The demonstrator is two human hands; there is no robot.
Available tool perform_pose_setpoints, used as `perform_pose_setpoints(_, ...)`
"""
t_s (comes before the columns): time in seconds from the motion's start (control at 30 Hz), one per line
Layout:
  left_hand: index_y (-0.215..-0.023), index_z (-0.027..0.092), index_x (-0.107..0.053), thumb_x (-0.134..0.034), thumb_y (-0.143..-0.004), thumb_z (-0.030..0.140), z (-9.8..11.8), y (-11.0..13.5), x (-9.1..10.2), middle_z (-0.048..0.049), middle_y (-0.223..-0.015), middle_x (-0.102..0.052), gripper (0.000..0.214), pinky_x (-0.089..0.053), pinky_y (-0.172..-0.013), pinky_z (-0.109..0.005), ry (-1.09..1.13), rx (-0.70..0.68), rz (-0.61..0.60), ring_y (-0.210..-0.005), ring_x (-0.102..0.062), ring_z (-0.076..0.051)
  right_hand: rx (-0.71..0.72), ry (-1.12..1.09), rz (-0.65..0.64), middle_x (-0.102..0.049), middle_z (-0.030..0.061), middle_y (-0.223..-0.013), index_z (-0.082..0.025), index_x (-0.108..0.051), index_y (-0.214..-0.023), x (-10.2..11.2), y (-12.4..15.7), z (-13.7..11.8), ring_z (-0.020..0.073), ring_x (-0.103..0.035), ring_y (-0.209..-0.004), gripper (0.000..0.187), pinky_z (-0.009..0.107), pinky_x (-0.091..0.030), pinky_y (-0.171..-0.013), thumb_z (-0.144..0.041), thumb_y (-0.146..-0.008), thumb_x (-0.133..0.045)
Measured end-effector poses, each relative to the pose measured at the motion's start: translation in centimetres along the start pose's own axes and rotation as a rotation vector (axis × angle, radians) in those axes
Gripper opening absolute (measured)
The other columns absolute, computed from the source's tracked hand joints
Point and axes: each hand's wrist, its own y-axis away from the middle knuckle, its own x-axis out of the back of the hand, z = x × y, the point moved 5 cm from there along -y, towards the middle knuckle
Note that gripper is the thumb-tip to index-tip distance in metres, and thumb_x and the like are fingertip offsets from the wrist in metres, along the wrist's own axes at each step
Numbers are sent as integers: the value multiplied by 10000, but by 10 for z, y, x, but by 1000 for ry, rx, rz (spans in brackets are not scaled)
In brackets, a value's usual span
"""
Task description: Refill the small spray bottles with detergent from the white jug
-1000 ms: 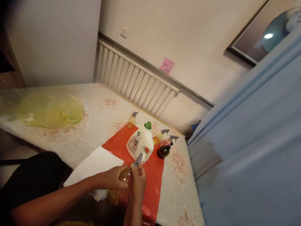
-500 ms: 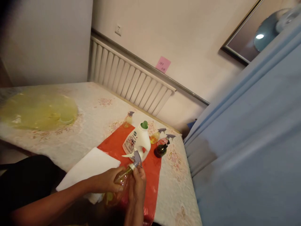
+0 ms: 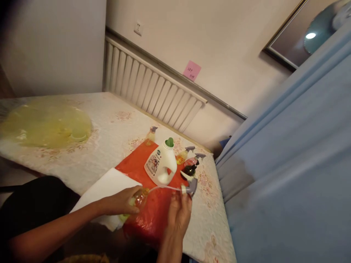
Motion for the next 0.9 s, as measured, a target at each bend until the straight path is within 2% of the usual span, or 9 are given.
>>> perform_pose_setpoints(0.07, -1124, 201, -545, -710, -622, 316, -8, -7, 11, -28, -1049, -666, 541, -487, -793, -312, 6, -21, 74, -964, -621, -257, 20, -151, 110, -720, 22, -1007, -268, -659, -1044, 16, -9, -5, 163, -681, -871, 303, 307, -551, -740, -355, -766, -742)
perform_pose_setpoints(0.17, -1181, 190, -528, -707, -632, 324, -21, -21, 35, -55, -1110, -656, 593, -485, -886, -359, -13, -32, 235, -1037, -617, -280, -47, -281, 226, -729, 5, -894, -232, -677, -920, 35, -17, 1, 134, -679, -761, 271, 257, -546, -665, -255, -679, -801)
perform_pose_setpoints(0.3, -1248, 168, -522, -732, -617, 348, -38, -45, 68, -108, -1256, -569, 689, -417, -1044, -409, -73, -87, 489, -1205, -538, -305, -190, -102, 274, -727, -14, -806, -210, -660, -843, 48, -17, 36, 132, -679, -693, 291, 252, -555, -643, -265, -608, -823)
perform_pose_setpoints(0.37, -1252, 159, -532, -737, -617, 367, -47, -57, 79, -116, -1250, -561, 699, -410, -1058, -432, -90, -72, 546, -1199, -539, -312, -254, -11, 320, -728, -8, -781, -203, -651, -809, 54, -11, 60, 148, -685, -680, 308, 266, -564, -635, -291, -574, -828)
perform_pose_setpoints(0.47, -1282, 166, -531, -733, -634, 377, -59, -75, 89, -114, -1271, -566, 711, -414, -1057, -446, -111, -74, 525, -1208, -536, -318, -314, 44, 343, -726, 6, -752, -190, -653, -779, 56, 0, 90, 164, -684, -655, 331, 267, -560, -588, -280, -523, -844)
perform_pose_setpoints(0.57, -1328, 169, -505, -724, -650, 359, -69, -88, 93, -114, -1309, -560, 738, -409, -1065, -447, -117, -70, 495, -1224, -530, -312, -361, 83, 374, -701, -19, -687, -190, -650, -786, 57, 10, 110, 153, -669, -605, 343, 259, -557, -565, -284, -519, -844)
perform_pose_setpoints(0.7, -1334, 172, -500, -726, -643, 328, -85, -96, 92, -116, -1331, -547, 743, -406, -1074, -436, -116, -52, 494, -1240, -523, -305, -402, 116, 385, -680, -31, -641, -180, -642, -802, 57, 14, 127, 144, -661, -572, 357, 254, -559, -558, -294, -524, -835)
perform_pose_setpoints(0.9, -1335, 170, -499, -739, -581, 266, -103, -100, 81, -118, -1360, -534, 797, -395, -1093, -415, -113, -42, 473, -1277, -505, -314, -442, 151, 360, -716, -7, -694, -165, -637, -804, 56, 10, 144, 153, -678, -591, 434, 261, -568, -560, -324, -462, -851)
